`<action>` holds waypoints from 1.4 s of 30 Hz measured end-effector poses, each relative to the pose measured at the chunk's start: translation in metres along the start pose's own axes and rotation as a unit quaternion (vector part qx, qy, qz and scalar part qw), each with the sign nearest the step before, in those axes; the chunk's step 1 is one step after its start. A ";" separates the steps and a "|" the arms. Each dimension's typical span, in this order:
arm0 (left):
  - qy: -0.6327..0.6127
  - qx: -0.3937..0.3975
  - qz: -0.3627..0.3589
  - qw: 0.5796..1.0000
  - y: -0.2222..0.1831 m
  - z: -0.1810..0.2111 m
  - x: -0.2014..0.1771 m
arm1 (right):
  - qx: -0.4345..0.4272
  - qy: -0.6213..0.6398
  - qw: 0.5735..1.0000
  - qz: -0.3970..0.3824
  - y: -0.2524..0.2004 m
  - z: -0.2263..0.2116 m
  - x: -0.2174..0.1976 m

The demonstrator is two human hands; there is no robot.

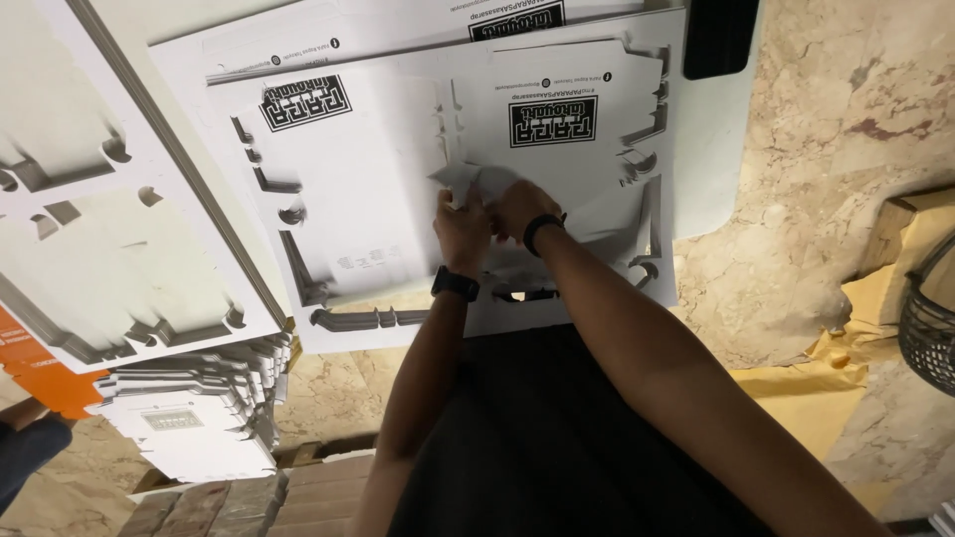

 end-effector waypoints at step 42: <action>-0.203 0.101 -0.115 0.967 0.031 0.004 0.003 | -0.108 0.038 0.954 0.279 -0.023 0.189 -0.123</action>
Point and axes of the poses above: each hand's wrist, its own y-axis towards the middle knuckle, its own x-axis out of the palm, z = x × y, the point moved 8 cm from there along y, towards the middle knuckle, and after that the axes turned 1 degree about -y, right-handed, at the moved point
